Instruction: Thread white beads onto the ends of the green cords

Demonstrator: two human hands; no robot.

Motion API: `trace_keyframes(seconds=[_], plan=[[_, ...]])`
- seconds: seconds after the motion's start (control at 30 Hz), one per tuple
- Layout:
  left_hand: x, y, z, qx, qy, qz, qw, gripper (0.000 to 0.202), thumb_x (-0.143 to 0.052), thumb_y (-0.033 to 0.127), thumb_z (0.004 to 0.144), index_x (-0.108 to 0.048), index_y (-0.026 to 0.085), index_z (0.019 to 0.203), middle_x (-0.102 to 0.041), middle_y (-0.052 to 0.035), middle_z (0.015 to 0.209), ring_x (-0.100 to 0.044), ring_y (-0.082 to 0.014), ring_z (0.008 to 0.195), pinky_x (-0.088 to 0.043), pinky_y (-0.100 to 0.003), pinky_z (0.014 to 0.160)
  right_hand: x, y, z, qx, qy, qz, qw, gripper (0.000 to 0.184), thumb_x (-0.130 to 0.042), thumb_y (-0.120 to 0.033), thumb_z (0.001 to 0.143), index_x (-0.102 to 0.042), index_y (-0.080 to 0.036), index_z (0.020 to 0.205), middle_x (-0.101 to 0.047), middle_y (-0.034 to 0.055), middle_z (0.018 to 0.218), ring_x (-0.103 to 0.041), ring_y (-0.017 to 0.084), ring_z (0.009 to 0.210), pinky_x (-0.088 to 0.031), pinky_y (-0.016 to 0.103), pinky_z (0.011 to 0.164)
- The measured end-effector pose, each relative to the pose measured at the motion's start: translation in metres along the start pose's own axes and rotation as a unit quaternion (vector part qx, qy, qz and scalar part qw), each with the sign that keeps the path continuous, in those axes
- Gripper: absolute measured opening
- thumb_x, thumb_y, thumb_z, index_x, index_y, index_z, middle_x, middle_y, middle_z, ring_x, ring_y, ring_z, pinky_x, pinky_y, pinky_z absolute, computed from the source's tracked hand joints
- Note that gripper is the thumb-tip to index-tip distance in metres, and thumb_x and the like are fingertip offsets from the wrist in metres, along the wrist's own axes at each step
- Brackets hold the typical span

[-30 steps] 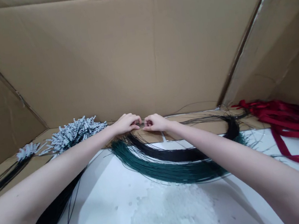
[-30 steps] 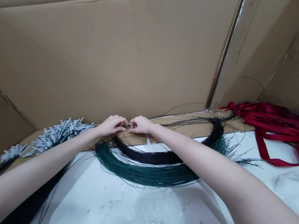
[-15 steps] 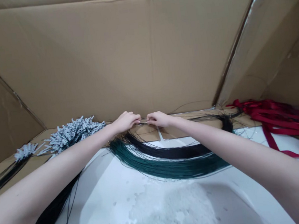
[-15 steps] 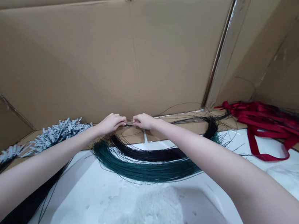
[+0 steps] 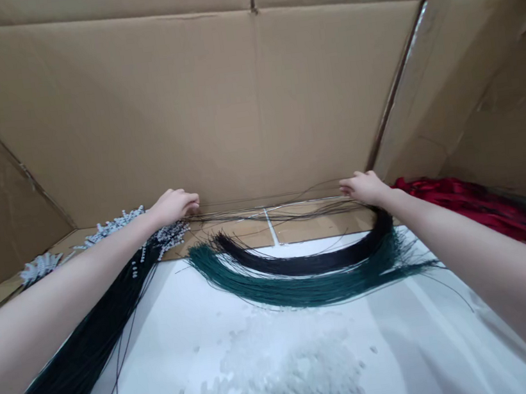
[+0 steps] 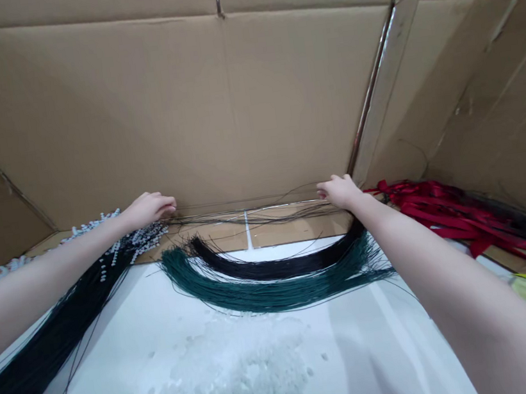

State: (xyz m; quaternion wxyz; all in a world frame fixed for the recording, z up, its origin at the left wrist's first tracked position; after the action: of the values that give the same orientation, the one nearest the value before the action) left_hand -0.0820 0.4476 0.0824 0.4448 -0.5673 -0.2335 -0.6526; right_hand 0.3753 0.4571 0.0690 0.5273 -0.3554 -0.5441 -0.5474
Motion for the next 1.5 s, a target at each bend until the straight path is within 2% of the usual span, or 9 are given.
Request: trace_keyframes(seconds=[0.13, 0.37, 0.47, 0.63, 0.73, 0.9, 1.13, 1.3, 1.5], plan=[[0.013, -0.016, -0.011, 0.023, 0.014, 0.000, 1.000, 0.026, -0.043, 0.036, 0.092, -0.062, 0.023, 0.080, -0.063, -0.0052, 0.069, -0.058, -0.0219, 0.073, -0.036, -0.027, 0.067, 0.003, 0.031, -0.008, -0.054, 0.005, -0.023, 0.998, 0.021, -0.047, -0.022, 0.093, -0.066, -0.019, 0.086, -0.071, 0.0126, 0.097, -0.055, 0.026, 0.101, -0.035, 0.039, 0.082], [0.030, -0.033, -0.023, 0.064, 0.033, -0.028, 0.997, 0.026, -0.046, 0.038, 0.086, -0.065, 0.022, 0.080, -0.064, -0.0048, 0.070, -0.057, -0.0203, 0.070, -0.037, -0.025, 0.064, -0.001, 0.043, -0.013, -0.081, -0.017, -0.045, 0.996, 0.021, -0.053, -0.031, 0.099, -0.068, -0.017, 0.102, -0.069, 0.0101, 0.107, -0.061, 0.025, 0.108, -0.046, 0.046, 0.093], [0.032, -0.042, -0.026, 0.084, 0.019, -0.059, 0.995, 0.027, -0.047, 0.040, 0.084, -0.066, 0.021, 0.081, -0.067, -0.0034, 0.071, -0.059, -0.0183, 0.066, -0.037, -0.024, 0.062, -0.006, 0.046, -0.014, -0.094, -0.028, -0.045, 0.994, 0.026, -0.058, -0.035, 0.098, -0.064, -0.016, 0.115, -0.064, 0.0089, 0.118, -0.063, 0.022, 0.106, -0.052, 0.043, 0.093], [0.029, -0.050, -0.030, 0.095, -0.021, -0.134, 0.986, 0.031, -0.051, 0.045, 0.080, -0.066, 0.019, 0.074, -0.066, 0.0006, 0.060, -0.060, -0.0146, 0.059, -0.041, -0.022, 0.064, -0.003, 0.057, -0.013, -0.132, -0.016, -0.030, 0.991, 0.027, -0.058, -0.034, 0.098, -0.062, -0.017, 0.118, -0.063, 0.0089, 0.120, -0.063, 0.021, 0.104, -0.054, 0.041, 0.090], [0.024, -0.045, -0.032, 0.093, -0.046, -0.178, 0.979, 0.034, -0.052, 0.048, 0.079, -0.066, 0.018, 0.074, -0.067, 0.0003, 0.060, -0.061, -0.0146, 0.060, -0.043, -0.023, 0.066, 0.007, 0.066, -0.013, -0.167, 0.009, -0.011, 0.986, 0.027, -0.054, -0.037, 0.099, -0.063, -0.018, 0.116, -0.064, 0.0096, 0.118, -0.063, 0.021, 0.100, -0.053, 0.037, 0.085], [0.012, -0.030, -0.031, 0.076, -0.079, -0.238, 0.965, 0.037, -0.055, 0.051, 0.079, -0.068, 0.017, 0.075, -0.067, -0.0015, 0.062, -0.058, -0.0146, 0.060, -0.043, -0.023, 0.063, 0.026, 0.086, -0.017, -0.250, 0.068, 0.018, 0.966, 0.036, -0.042, -0.034, 0.101, -0.067, -0.018, 0.123, -0.066, 0.0220, 0.117, -0.061, 0.027, 0.091, -0.037, 0.036, 0.062], [0.005, -0.007, -0.027, 0.045, -0.112, -0.295, 0.948, 0.035, -0.057, 0.049, 0.081, -0.068, 0.017, 0.077, -0.070, -0.0021, 0.068, -0.061, -0.0159, 0.067, -0.045, -0.023, 0.066, 0.042, 0.104, -0.031, -0.288, 0.145, 0.017, 0.946, 0.042, -0.043, -0.035, 0.101, -0.067, -0.013, 0.126, -0.055, 0.0285, 0.130, -0.048, 0.035, 0.116, -0.032, 0.040, 0.072], [0.009, 0.012, -0.025, 0.029, -0.126, -0.312, 0.941, 0.037, -0.056, 0.050, 0.082, -0.067, 0.016, 0.075, -0.070, -0.0024, 0.070, -0.059, -0.0149, 0.066, -0.044, -0.023, 0.067, 0.040, 0.116, -0.040, -0.328, 0.154, 0.057, 0.930, 0.041, -0.043, -0.033, 0.099, -0.067, -0.014, 0.126, -0.066, 0.0282, 0.110, -0.056, 0.031, 0.094, -0.031, 0.038, 0.064], [0.016, 0.026, -0.026, 0.026, -0.132, -0.320, 0.938, 0.037, -0.058, 0.051, 0.081, -0.067, 0.015, 0.075, -0.069, -0.0026, 0.069, -0.058, -0.0145, 0.065, -0.044, -0.023, 0.065, 0.042, 0.124, -0.051, -0.354, 0.178, 0.091, 0.914, 0.041, -0.044, -0.033, 0.098, -0.069, -0.014, 0.125, -0.067, 0.0270, 0.112, -0.056, 0.030, 0.088, -0.030, 0.038, 0.064]])
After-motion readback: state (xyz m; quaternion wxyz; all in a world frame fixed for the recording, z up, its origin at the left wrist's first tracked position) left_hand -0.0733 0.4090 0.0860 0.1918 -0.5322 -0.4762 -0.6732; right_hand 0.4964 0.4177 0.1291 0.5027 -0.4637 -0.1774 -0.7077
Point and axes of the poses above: each hand's wrist, its own z-axis towards the middle knuckle, its own x-axis out of the back of the hand, y = z × x, the point moved 9 cm from there along z, towards the middle knuckle
